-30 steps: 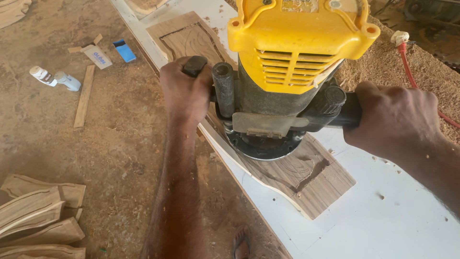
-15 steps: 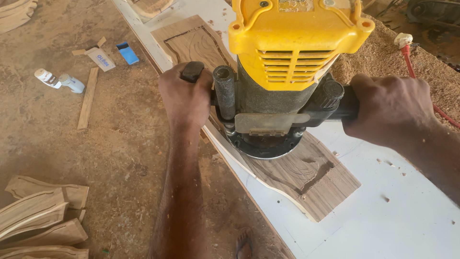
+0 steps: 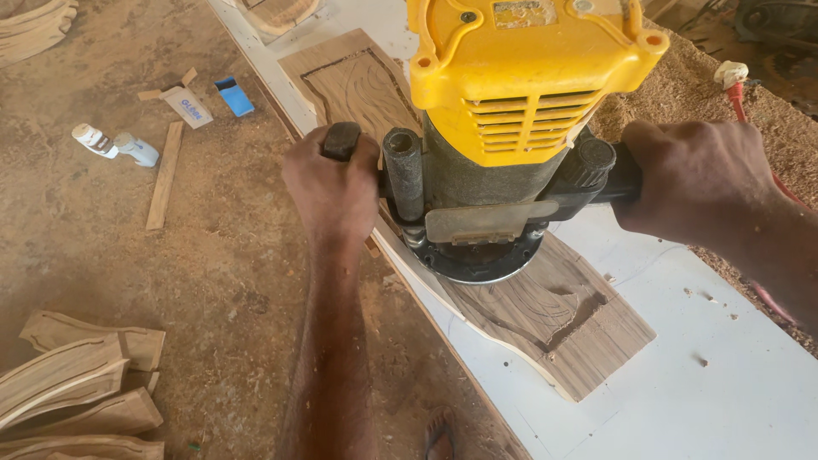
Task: The person uses a yellow handheld router to carve a decorative pattern into a rectangular wooden board. They guide the tool along a pre-drawn outline, removing material to create a recessed design. The person holds the router with both hands and moves it steadily across the wood surface.
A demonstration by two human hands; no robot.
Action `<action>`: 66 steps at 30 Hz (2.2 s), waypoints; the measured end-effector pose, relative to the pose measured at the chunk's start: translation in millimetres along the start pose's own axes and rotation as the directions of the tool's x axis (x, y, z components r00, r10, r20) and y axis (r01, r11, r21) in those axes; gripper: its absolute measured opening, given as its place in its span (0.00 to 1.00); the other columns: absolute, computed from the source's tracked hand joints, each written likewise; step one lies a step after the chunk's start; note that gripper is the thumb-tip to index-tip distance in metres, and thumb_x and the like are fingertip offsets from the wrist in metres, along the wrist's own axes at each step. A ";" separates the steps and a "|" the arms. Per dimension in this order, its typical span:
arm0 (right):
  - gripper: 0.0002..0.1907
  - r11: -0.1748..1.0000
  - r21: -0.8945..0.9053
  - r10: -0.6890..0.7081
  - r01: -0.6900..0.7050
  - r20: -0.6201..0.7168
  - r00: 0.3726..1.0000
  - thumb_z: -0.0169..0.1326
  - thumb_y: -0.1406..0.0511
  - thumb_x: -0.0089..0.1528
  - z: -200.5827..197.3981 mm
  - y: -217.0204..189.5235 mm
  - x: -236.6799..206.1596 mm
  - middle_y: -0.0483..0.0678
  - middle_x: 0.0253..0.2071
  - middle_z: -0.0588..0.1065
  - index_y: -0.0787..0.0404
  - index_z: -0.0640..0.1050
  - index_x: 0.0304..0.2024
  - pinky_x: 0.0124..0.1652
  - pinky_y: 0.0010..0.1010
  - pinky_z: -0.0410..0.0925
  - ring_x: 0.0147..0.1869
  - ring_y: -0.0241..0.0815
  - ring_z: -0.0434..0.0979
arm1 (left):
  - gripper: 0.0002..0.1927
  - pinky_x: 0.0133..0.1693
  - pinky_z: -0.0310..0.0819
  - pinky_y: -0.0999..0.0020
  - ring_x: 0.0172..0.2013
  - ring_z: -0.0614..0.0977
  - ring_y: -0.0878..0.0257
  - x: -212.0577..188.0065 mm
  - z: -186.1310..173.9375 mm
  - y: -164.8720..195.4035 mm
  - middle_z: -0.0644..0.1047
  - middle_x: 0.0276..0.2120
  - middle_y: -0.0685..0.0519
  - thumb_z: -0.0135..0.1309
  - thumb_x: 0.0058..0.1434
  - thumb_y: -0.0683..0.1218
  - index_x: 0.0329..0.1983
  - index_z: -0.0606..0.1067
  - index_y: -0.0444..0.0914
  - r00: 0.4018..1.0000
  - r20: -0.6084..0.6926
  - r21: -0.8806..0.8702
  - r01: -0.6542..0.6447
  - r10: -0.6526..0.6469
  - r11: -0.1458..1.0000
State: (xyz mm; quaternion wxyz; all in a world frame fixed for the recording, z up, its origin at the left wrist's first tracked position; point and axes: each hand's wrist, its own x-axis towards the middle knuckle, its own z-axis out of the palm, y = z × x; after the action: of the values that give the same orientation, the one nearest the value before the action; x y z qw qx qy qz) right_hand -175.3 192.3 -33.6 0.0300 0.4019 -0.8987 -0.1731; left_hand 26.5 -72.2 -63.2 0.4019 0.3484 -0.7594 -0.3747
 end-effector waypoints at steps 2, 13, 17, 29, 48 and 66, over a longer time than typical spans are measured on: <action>0.13 1.000 -0.008 -0.004 0.004 0.005 1.000 0.60 0.54 0.58 -1.1 -1.0 1.4 0.41 0.26 0.73 0.51 0.75 0.39 0.27 0.30 0.69 0.25 0.34 0.75 | 0.15 0.19 0.54 0.67 0.14 0.63 0.69 -1.4 0.3 -3.4 0.65 0.11 0.61 0.51 0.52 0.43 0.13 0.62 0.44 1.000 -0.013 -0.003 -0.012 0.012 1.000; 0.13 0.999 -0.032 -0.023 0.025 0.063 0.998 0.58 0.57 0.60 -8.7 -3.9 4.7 0.39 0.26 0.75 0.52 0.74 0.43 0.26 0.27 0.68 0.26 0.33 0.75 | 0.14 0.16 0.53 0.69 0.12 0.61 0.71 -3.1 0.7 -17.7 0.64 0.11 0.62 0.51 0.53 0.44 0.14 0.63 0.44 1.000 -0.020 0.032 -0.019 0.019 0.999; 0.09 0.998 0.003 -0.069 0.069 0.036 0.997 0.56 0.58 0.61 -10.4 -4.8 5.2 0.39 0.27 0.74 0.52 0.74 0.40 0.24 0.28 0.68 0.24 0.32 0.73 | 0.15 0.17 0.57 0.69 0.12 0.61 0.71 -4.4 -0.1 -19.7 0.65 0.12 0.62 0.52 0.54 0.45 0.14 0.62 0.45 0.998 -0.045 0.018 -0.054 0.055 0.998; 0.13 0.980 0.198 -0.058 0.020 0.187 0.981 0.57 0.62 0.60 -27.8 -18.6 -8.8 0.40 0.32 0.74 0.48 0.73 0.46 0.29 0.29 0.71 0.27 0.34 0.72 | 0.09 0.26 0.68 0.73 0.24 0.76 0.72 -23.1 -17.8 6.1 0.77 0.22 0.60 0.53 0.61 0.50 0.29 0.77 0.41 0.994 -0.001 -0.170 -0.104 0.105 0.980; 0.02 0.997 0.063 0.044 -0.054 0.141 0.989 0.52 0.60 0.66 -5.4 5.0 -43.6 0.37 0.31 0.72 0.45 0.75 0.41 0.26 0.25 0.66 0.25 0.31 0.70 | 0.13 0.18 0.59 0.69 0.12 0.63 0.70 -33.7 13.3 4.0 0.66 0.11 0.60 0.52 0.50 0.47 0.14 0.63 0.43 0.997 0.060 -0.052 0.055 -0.051 0.997; 0.06 0.986 0.102 0.114 -0.131 0.160 0.981 0.54 0.60 0.63 -5.9 0.7 -12.6 0.38 0.29 0.74 0.47 0.74 0.42 0.26 0.29 0.68 0.25 0.34 0.71 | 0.15 0.20 0.55 0.67 0.14 0.62 0.70 2.0 24.2 2.9 0.64 0.11 0.59 0.52 0.51 0.42 0.13 0.62 0.44 0.999 0.034 -0.065 -0.032 0.034 0.997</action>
State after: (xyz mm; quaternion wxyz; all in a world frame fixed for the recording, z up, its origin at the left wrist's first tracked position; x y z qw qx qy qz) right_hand -166.1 200.3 -26.8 -0.0515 0.3324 -0.9296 -0.1505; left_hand 3.9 -65.5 -69.6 0.4056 0.3161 -0.7595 -0.3985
